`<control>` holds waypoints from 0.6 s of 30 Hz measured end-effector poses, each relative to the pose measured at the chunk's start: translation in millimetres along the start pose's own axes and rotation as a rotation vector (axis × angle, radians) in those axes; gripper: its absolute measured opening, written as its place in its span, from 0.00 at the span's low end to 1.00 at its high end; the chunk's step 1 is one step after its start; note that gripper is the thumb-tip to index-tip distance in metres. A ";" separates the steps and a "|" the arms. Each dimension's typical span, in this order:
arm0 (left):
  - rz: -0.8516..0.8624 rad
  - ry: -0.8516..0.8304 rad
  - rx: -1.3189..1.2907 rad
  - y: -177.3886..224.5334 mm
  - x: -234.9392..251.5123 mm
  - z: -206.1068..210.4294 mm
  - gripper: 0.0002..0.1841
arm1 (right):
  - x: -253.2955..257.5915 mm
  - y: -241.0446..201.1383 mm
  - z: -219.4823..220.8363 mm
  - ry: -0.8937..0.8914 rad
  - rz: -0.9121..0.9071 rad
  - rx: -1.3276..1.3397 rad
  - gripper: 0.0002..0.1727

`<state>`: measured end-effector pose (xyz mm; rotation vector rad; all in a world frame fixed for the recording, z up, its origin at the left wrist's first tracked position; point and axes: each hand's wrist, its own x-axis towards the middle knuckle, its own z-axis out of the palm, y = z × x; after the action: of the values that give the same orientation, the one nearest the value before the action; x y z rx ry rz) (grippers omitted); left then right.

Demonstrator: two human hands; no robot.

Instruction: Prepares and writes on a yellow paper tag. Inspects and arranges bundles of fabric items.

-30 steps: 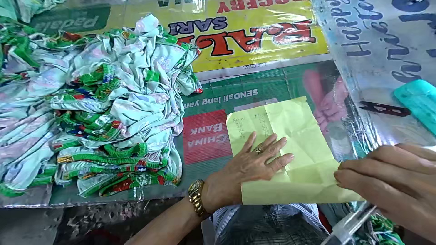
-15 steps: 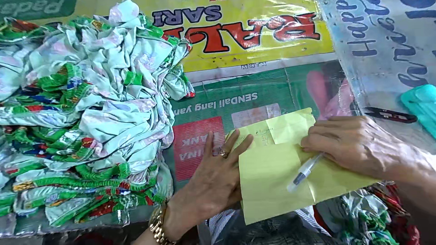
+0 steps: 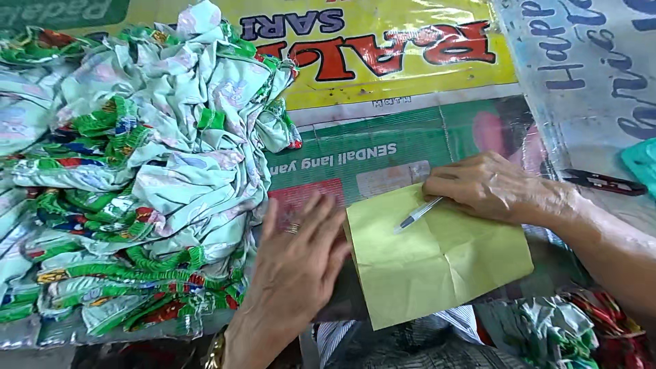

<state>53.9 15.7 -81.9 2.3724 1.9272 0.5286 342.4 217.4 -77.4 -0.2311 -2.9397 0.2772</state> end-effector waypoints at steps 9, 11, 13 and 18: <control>0.121 -0.013 -0.016 53.2 5.1 35.4 0.25 | -2.0 -0.9 5.9 0.059 0.031 -0.011 0.08; 0.114 -0.005 0.007 53.2 4.0 38.3 0.27 | -3.7 -2.9 -0.5 0.110 0.099 -0.038 0.09; 0.111 0.018 0.041 53.4 3.9 41.3 0.28 | -7.2 -9.1 -18.3 0.234 0.188 -0.053 0.11; 0.126 0.050 0.055 52.6 1.2 45.6 0.29 | -21.8 -74.6 -25.8 0.399 0.187 -0.027 0.12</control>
<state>116.7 13.2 -111.8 2.5519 1.8439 0.5528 358.4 145.7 -41.3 -0.5036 -2.5311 0.1905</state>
